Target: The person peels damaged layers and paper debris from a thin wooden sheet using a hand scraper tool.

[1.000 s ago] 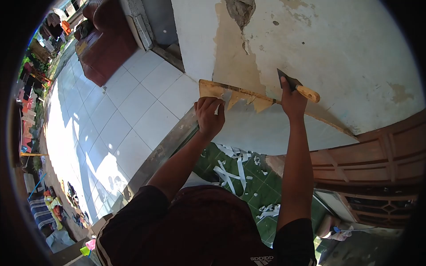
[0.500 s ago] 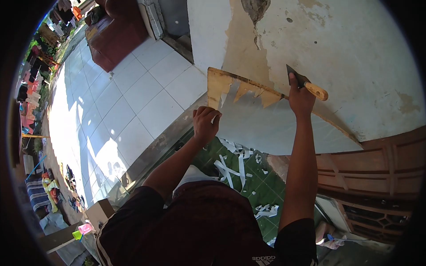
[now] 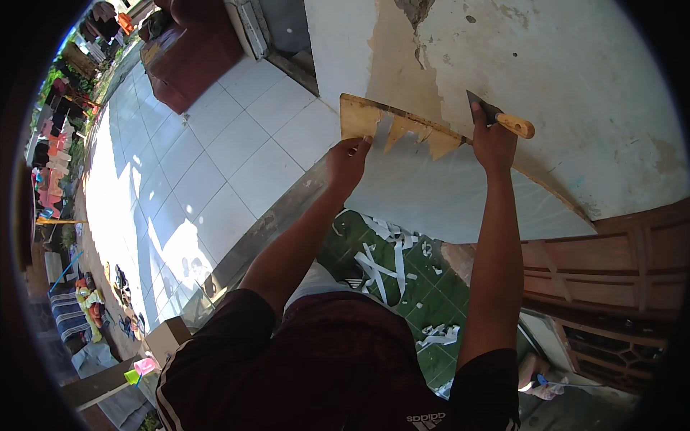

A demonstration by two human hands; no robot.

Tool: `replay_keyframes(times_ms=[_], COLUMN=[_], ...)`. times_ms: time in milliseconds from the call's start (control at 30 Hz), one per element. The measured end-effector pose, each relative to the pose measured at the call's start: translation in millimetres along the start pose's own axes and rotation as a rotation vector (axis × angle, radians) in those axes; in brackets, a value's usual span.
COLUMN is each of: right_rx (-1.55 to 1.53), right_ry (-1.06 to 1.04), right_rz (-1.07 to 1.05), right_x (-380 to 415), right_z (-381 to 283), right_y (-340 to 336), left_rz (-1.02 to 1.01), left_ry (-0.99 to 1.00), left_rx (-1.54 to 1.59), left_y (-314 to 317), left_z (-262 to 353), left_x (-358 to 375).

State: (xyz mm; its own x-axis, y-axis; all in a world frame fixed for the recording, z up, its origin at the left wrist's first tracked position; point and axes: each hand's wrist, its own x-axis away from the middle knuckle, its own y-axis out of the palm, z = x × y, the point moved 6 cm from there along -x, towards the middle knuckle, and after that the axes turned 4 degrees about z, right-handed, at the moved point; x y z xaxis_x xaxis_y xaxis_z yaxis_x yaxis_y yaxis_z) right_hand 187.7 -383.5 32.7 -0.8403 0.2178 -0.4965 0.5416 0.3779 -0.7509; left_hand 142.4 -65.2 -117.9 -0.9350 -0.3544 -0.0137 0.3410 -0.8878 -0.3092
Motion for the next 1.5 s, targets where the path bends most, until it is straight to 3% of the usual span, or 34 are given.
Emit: replay_keyframes(times_ms=[100, 200, 300, 400, 600, 667, 767, 867, 967, 1067, 1167, 1200, 1300, 1367, 1433, 1500], right_rx=[0.052, 0.084, 0.082, 0.097, 0.140, 0.146, 0.136, 0.068, -0.160, -0.261, -0.351, -0.403, -0.571, -0.569, -0.534, -0.503], right_ry=[-0.007, 0.006, -0.014, -0.014, 0.025, 0.018, 0.043, -0.011, -0.207, -0.386, -0.452, -0.489, -0.496, -0.574, -0.564, -0.577], right_rz=[-0.004, 0.010, 0.084, 0.112, 0.093, 0.101, 0.095, 0.107, 0.320, 0.479, 0.470, 0.383, 0.022, -0.072, -0.036, -0.011], right_x=[1, 1, 1, 2, -1, -5, -9, -8, 3, 15, 30, 38, 79, 101, 112, 121], right_z=[-1, -1, -2, -6, -6, -1, 10, 6, -16, -38, -67, -84, -124, -138, -138, -143], right_y=[-1, 1, 0, -2, 1, 5, 10, 7, -14, -30, -38, -39, -23, -10, -7, -9], left_rz=[-0.016, 0.002, -0.033, -0.047, -0.230, -0.402, -0.460, -0.513, -0.791, -0.531, -0.611, -0.848, -0.934, -0.773, -0.612, -0.895], left_ry=[-0.061, 0.005, -0.068, -0.025, -0.231, -0.240, -0.059, 0.022, 0.205, 0.906, 0.601, 0.509, 0.567, 0.759, 0.916, 0.713], left_rx=[0.127, 0.053, 0.024, -0.103, -0.214, -0.374, -0.434, -0.420, -0.611, -0.362, -0.440, -0.499, -0.680, -0.465, -0.321, -0.596], left_y=[9, 10, 4, 3, -13, -16, -23, -19, 7, 34, 45, 51, 83, 83, 69, 67], left_z=[-11, -22, -41, -91, -192, -233, -266, -247, -204, -183, -136, -118, -130, -125, -97, -79], left_x=[-5, -2, 17, 39, 116, 146, 182, 184, 174, 180, 167, 162, 163, 166, 169, 168])
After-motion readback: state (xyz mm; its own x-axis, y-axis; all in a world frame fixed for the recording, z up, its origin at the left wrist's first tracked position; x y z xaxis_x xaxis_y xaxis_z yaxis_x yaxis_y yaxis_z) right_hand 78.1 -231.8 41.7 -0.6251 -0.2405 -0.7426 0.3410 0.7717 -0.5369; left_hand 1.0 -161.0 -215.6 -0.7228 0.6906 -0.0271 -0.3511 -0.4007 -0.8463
